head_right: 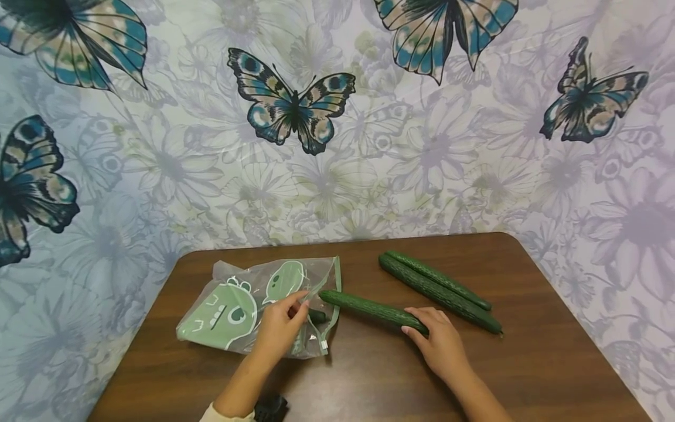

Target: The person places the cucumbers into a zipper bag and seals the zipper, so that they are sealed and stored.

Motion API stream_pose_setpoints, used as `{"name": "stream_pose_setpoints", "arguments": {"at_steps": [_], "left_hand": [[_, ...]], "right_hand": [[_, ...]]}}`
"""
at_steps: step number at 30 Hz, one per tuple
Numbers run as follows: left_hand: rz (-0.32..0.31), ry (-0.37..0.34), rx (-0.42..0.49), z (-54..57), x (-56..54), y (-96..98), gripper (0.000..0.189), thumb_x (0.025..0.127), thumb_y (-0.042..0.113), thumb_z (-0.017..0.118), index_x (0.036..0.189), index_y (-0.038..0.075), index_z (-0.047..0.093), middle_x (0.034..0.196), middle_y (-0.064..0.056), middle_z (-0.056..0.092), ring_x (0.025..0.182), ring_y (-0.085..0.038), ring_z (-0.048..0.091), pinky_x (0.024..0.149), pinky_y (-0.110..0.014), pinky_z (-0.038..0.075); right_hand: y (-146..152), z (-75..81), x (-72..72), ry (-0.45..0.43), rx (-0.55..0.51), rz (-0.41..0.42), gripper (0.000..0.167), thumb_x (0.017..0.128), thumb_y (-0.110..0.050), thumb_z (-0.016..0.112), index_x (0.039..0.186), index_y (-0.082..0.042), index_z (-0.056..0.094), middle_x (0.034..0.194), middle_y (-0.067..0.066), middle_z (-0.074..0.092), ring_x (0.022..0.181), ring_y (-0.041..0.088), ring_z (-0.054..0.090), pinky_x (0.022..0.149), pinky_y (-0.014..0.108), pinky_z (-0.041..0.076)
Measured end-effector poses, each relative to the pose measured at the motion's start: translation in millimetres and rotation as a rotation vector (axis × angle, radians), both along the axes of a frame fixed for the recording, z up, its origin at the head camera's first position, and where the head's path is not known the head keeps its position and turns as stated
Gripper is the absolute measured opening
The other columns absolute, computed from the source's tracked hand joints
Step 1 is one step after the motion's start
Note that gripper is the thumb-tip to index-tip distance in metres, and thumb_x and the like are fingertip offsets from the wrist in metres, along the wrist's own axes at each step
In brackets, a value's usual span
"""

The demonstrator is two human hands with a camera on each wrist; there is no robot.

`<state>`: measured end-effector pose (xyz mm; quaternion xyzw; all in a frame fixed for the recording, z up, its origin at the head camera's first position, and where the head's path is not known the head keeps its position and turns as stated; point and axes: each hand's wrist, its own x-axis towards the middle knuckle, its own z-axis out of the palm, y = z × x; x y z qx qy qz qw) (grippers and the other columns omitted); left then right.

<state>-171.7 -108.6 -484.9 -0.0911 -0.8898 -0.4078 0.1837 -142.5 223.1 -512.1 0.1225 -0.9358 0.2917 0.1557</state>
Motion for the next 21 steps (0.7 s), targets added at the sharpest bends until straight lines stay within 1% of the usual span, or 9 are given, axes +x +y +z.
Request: {"name": "stream_pose_setpoints", "arguments": {"at_steps": [7,14,21], "left_hand": [[-0.014,0.003,0.002,-1.2,-0.3,0.8,0.023,0.093,0.015,0.07,0.115,0.012,0.076,0.066,0.01,0.061,0.057,0.002,0.047,0.057,-0.02,0.043],[-0.016,-0.001,-0.001,-3.3,-0.1,0.3,0.022,0.094,0.015,0.069,0.115,0.013,0.076,0.066,0.011,0.061,0.057,0.003,0.047,0.056,-0.02,0.043],[-0.013,-0.021,-0.003,-0.8,0.4,1.0,0.023,0.094,0.017,0.069,0.116,0.012,0.075,0.067,0.01,0.061,0.057,0.001,0.047,0.057,-0.02,0.044]], "right_hand": [[-11,-3.7,-8.9,-0.012,-0.001,0.019,0.044,0.086,-0.021,0.08,0.127,-0.013,0.07,0.118,0.004,0.071,0.103,0.02,0.063,0.083,0.045,0.054],[-22,-7.8,-16.9,-0.032,-0.009,0.035,0.043,0.087,-0.024,0.078,0.128,-0.014,0.07,0.117,0.003,0.071,0.107,0.021,0.063,0.089,0.047,0.054],[-32,-5.4,-21.1,-0.024,-0.023,0.048,0.041,0.087,-0.024,0.078,0.126,-0.014,0.07,0.116,0.003,0.071,0.108,0.022,0.064,0.091,0.048,0.054]]}}
